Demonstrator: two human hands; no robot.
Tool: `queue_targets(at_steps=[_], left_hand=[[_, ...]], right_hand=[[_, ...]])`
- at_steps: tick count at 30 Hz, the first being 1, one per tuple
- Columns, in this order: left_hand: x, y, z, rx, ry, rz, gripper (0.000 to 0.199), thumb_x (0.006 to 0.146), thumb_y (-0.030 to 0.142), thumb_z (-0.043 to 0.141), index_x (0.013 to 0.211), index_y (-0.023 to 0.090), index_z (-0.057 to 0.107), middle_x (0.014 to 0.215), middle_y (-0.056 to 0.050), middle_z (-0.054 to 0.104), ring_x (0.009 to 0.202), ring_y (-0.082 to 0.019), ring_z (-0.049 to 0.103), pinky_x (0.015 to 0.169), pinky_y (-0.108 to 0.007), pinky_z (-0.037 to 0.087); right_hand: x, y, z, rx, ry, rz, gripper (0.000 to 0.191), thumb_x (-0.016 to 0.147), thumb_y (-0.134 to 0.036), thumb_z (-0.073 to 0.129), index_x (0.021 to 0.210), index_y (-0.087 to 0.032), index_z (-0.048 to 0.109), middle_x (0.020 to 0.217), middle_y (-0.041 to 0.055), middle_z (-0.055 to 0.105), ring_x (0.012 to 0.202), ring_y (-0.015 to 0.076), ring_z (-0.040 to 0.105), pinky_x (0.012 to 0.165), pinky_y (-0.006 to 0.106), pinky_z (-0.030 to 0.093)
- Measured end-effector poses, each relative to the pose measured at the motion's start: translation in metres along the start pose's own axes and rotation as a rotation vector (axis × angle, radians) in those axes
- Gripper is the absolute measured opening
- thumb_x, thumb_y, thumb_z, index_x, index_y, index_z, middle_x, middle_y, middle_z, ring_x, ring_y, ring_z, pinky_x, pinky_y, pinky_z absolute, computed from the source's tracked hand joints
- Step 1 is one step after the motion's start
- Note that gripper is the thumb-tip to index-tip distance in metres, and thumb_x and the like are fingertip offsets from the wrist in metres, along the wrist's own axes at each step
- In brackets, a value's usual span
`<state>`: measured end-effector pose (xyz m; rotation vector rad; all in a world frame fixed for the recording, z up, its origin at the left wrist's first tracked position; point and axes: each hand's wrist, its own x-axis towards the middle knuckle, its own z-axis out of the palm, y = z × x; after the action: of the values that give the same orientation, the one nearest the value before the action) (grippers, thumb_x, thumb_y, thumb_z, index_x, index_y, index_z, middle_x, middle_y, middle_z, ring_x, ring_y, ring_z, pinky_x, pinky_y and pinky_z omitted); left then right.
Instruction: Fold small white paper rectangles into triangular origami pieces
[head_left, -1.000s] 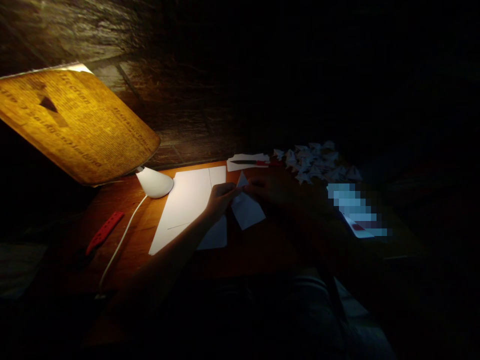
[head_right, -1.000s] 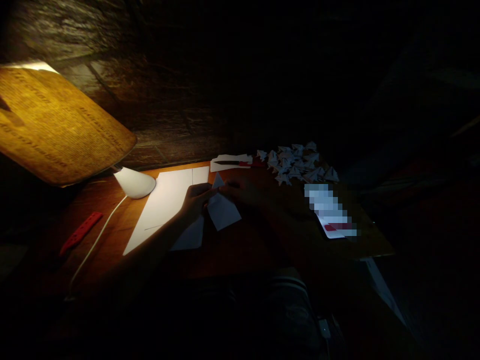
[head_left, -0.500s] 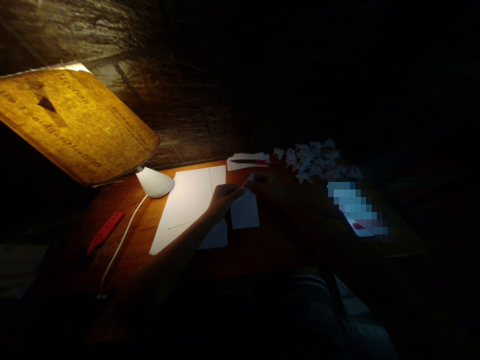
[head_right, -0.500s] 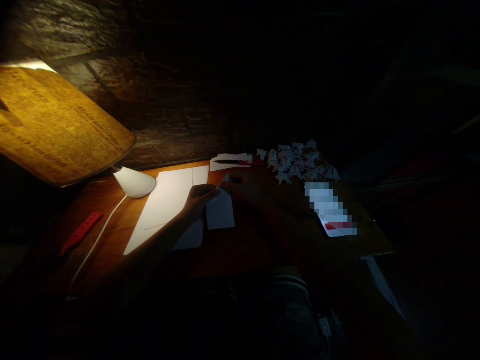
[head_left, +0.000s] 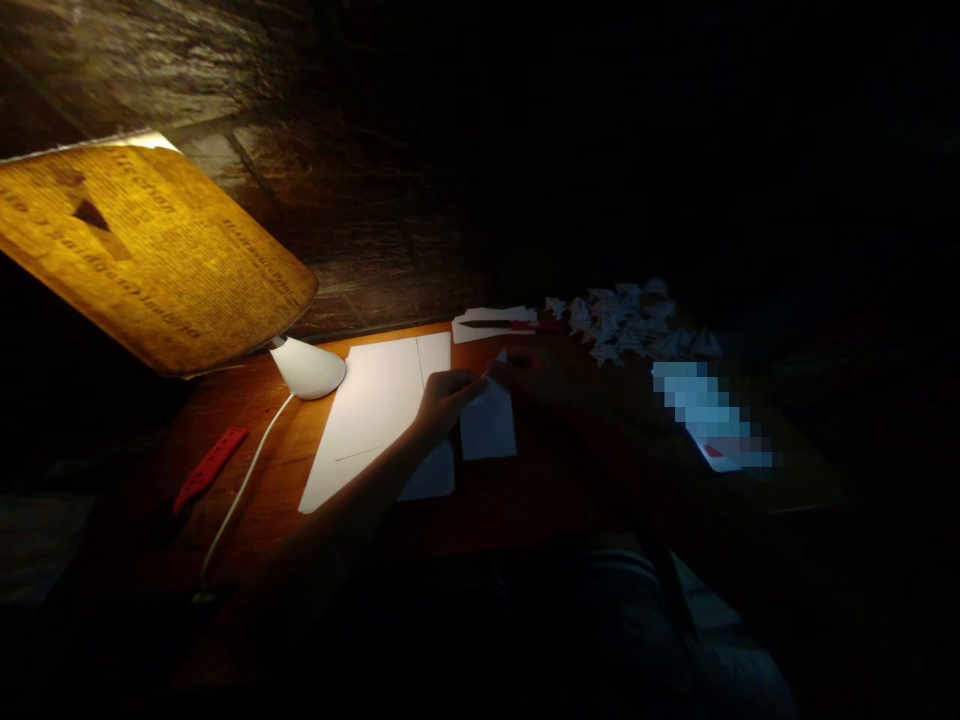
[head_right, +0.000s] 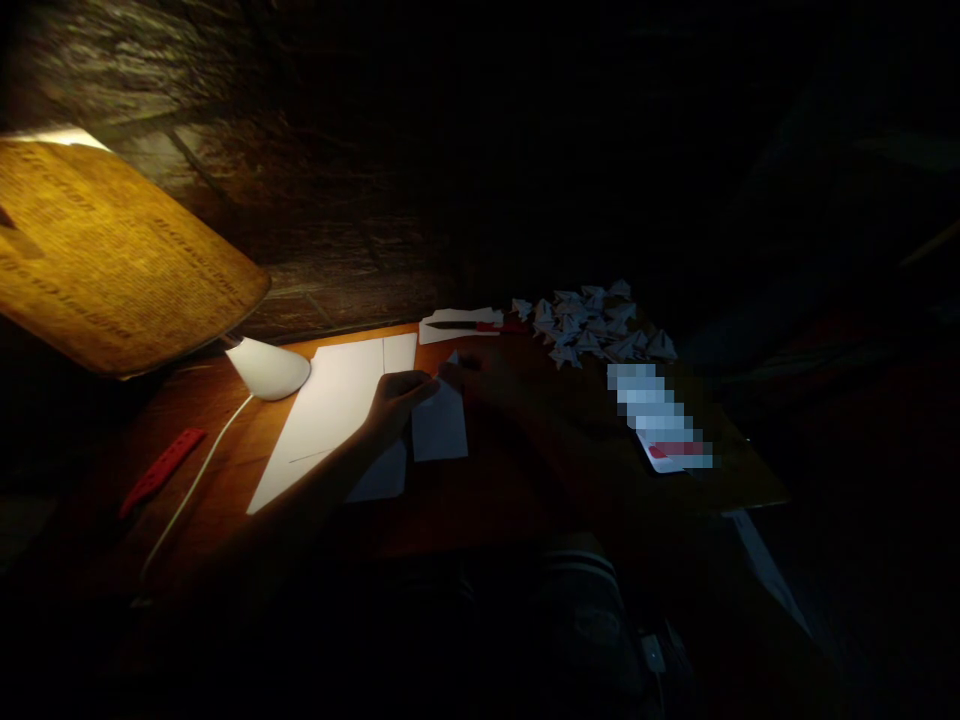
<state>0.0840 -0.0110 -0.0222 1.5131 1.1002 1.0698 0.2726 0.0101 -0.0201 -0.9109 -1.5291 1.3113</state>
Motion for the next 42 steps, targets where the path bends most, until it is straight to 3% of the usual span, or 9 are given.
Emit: queue_targets(at_steps=[14,26,36,42], left_hand=[[-0.001,0.000,0.001,-0.013,-0.006,-0.016,0.045,0.074,0.056,0.079,0.060,0.017,0.063,0.058,0.002,0.048,0.057,-0.011,0.042,0.054,-0.025,0.026],[0.000,-0.001,-0.001,0.016,0.010,-0.014,0.041,0.073,0.051,0.079,0.059,0.017,0.062,0.057,0.002,0.047,0.058,-0.011,0.041,0.055,-0.025,0.026],[0.001,0.001,-0.001,0.018,0.020,-0.015,0.038,0.071,0.049,0.078,0.059,0.017,0.063,0.057,0.002,0.049,0.057,-0.011,0.042,0.055,-0.025,0.026],[0.001,-0.001,0.000,-0.006,0.007,-0.025,0.039,0.071,0.050,0.078,0.057,0.017,0.062,0.056,0.002,0.048,0.056,-0.011,0.041,0.055,-0.026,0.026]], right_hand=[[-0.001,-0.007,-0.001,0.069,0.056,-0.001,0.047,0.073,-0.060,0.079,0.059,-0.021,0.058,0.060,-0.0026,0.056,0.061,0.0132,0.050,0.063,0.030,0.044],[0.001,-0.013,-0.003,-0.026,0.071,-0.057,0.053,0.080,-0.065,0.072,0.056,-0.022,0.054,0.057,-0.0010,0.055,0.058,0.0130,0.049,0.059,0.029,0.043],[0.006,0.000,-0.004,0.035,0.106,-0.089,0.051,0.077,-0.062,0.079,0.056,-0.021,0.057,0.056,-0.0020,0.055,0.056,0.0116,0.049,0.056,0.027,0.040],[0.004,-0.005,-0.007,0.099,0.110,-0.061,0.050,0.077,-0.060,0.079,0.057,-0.021,0.055,0.056,-0.0022,0.054,0.055,0.0109,0.047,0.056,0.028,0.040]])
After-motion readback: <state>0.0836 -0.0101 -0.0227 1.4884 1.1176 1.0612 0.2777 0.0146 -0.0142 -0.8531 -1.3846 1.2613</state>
